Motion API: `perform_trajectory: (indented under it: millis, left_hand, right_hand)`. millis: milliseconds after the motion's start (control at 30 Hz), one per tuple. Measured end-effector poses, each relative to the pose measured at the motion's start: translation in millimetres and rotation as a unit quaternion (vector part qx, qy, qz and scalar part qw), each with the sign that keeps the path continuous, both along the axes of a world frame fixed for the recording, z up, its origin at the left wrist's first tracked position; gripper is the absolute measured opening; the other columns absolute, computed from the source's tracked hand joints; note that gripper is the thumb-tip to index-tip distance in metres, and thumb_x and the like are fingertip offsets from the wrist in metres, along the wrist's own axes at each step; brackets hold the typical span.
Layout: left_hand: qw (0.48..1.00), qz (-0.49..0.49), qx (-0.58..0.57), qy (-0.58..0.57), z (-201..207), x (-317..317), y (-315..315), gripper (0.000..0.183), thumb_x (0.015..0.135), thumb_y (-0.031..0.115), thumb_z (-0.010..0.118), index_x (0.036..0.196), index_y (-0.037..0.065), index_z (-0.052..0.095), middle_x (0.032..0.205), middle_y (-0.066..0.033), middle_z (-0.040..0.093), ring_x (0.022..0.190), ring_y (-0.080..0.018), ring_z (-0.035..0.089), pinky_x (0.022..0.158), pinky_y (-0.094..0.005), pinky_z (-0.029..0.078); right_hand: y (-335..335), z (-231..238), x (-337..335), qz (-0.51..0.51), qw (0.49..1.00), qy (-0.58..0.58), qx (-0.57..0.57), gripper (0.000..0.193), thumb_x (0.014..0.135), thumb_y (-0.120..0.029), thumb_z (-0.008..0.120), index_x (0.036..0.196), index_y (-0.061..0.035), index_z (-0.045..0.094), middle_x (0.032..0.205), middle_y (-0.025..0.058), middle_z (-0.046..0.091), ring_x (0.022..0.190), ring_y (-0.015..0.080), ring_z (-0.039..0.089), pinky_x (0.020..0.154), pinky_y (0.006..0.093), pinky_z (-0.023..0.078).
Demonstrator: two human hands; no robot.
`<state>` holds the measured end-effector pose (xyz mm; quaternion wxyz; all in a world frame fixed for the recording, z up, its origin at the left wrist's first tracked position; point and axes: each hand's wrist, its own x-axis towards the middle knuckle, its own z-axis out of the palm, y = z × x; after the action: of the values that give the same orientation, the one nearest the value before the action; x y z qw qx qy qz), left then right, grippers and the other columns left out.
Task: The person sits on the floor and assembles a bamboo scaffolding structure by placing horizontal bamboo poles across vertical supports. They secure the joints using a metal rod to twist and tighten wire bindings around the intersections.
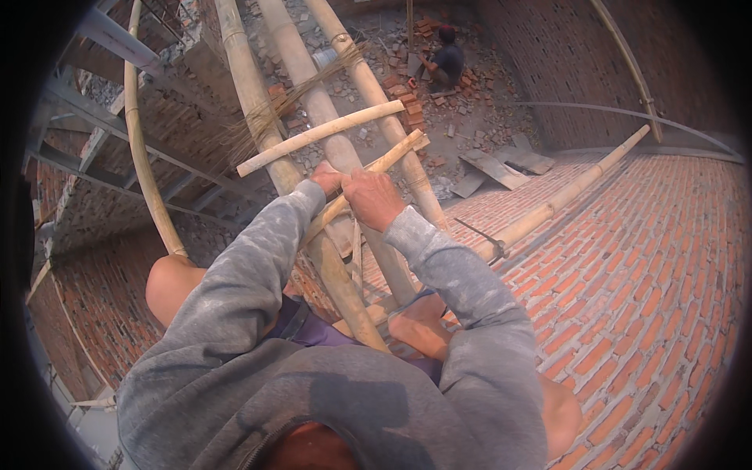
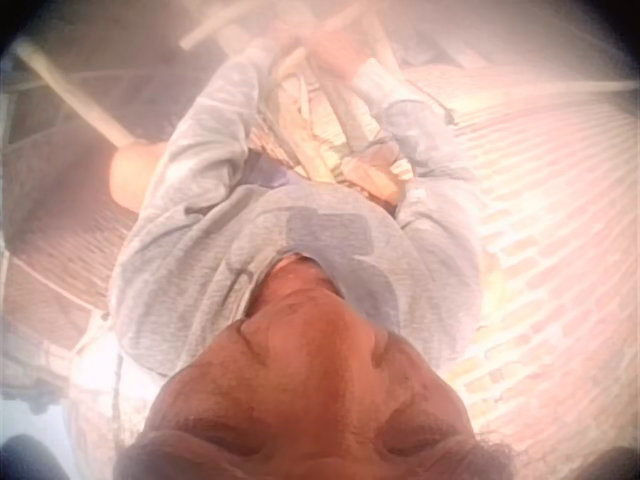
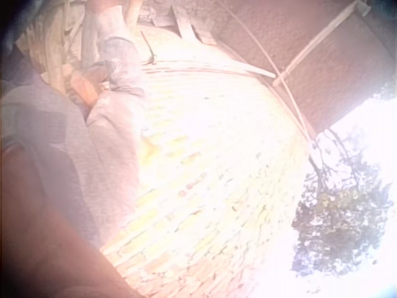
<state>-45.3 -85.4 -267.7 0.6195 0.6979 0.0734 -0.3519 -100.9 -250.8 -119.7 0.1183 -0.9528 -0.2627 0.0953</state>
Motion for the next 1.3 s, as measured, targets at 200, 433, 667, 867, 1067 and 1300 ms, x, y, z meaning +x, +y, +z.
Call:
perform_trajectory:
  millis: [200, 433, 667, 867, 1067, 1300]
  left_hand:
    - [0.999, -0.022, -0.040, -0.025, 2, -3, -2, 0.065, 0.060, 0.021, 0.097, 0.118, 0.002, 0.073, 0.113, -0.0109, 0.075, 0.108, -0.0239, 0.070, 0.098, -0.0366, 0.054]
    - [0.999, -0.006, -0.018, -0.032, -1, -2, -4, 0.067, 0.060, 0.022, 0.098, 0.117, 0.001, 0.072, 0.112, -0.0129, 0.075, 0.107, -0.0255, 0.070, 0.098, -0.0370, 0.054]
    - [0.999, -0.014, -0.030, -0.023, 20, -5, 0, 0.069, 0.060, 0.024, 0.098, 0.118, 0.000, 0.072, 0.113, -0.0137, 0.075, 0.106, -0.0261, 0.071, 0.096, -0.0373, 0.054]
    - [0.999, -0.018, 0.023, -0.014, 16, -4, 0, 0.066, 0.061, 0.023, 0.098, 0.116, -0.001, 0.073, 0.112, -0.0130, 0.075, 0.104, -0.0254, 0.071, 0.096, -0.0370, 0.054]
    - [1.000, -0.023, -0.014, -0.005, 23, -2, 2, 0.069, 0.060, 0.025, 0.098, 0.119, -0.001, 0.071, 0.114, -0.0142, 0.074, 0.107, -0.0254, 0.070, 0.096, -0.0371, 0.054]
    - [0.999, -0.029, 0.040, 0.000, 41, -1, 2, 0.073, 0.060, 0.028, 0.098, 0.120, -0.004, 0.070, 0.115, -0.0159, 0.074, 0.108, -0.0272, 0.070, 0.097, -0.0375, 0.054]
  right_hand:
    - [-43, -25, 53, -0.093, 0.993, 0.043, 0.052, 0.007, 0.079, -0.007, 0.076, 0.085, -0.0093, 0.073, 0.093, 0.0132, 0.067, 0.091, 0.0357, 0.070, 0.077, 0.0481, 0.056]
    - [-78, -56, 34, -0.107, 0.988, 0.108, -0.008, 0.010, 0.083, -0.004, 0.071, 0.086, -0.0066, 0.080, 0.082, 0.0164, 0.075, 0.077, 0.0332, 0.074, 0.074, 0.0442, 0.060]
    - [-81, -29, 23, -0.225, 0.738, 0.577, 0.267, 0.025, 0.090, -0.014, 0.079, 0.080, 0.0051, 0.067, 0.068, 0.0117, 0.068, 0.047, 0.0211, 0.061, 0.046, 0.0387, 0.051]
    - [-53, -3, -1, -0.065, 0.989, 0.131, -0.007, 0.025, 0.085, -0.014, 0.082, 0.097, 0.0003, 0.065, 0.091, 0.0186, 0.068, 0.072, 0.0271, 0.072, 0.057, 0.0409, 0.057]
    - [-44, -10, -6, 0.109, 0.985, -0.040, -0.126, 0.006, 0.086, -0.003, 0.067, 0.091, -0.0036, 0.071, 0.098, 0.0134, 0.063, 0.085, 0.0337, 0.074, 0.064, 0.0453, 0.061]
    - [-38, -48, 4, -0.197, 0.972, 0.119, 0.036, 0.030, 0.082, -0.030, 0.075, 0.088, -0.0008, 0.075, 0.083, 0.0205, 0.074, 0.080, 0.0374, 0.075, 0.073, 0.0493, 0.058]
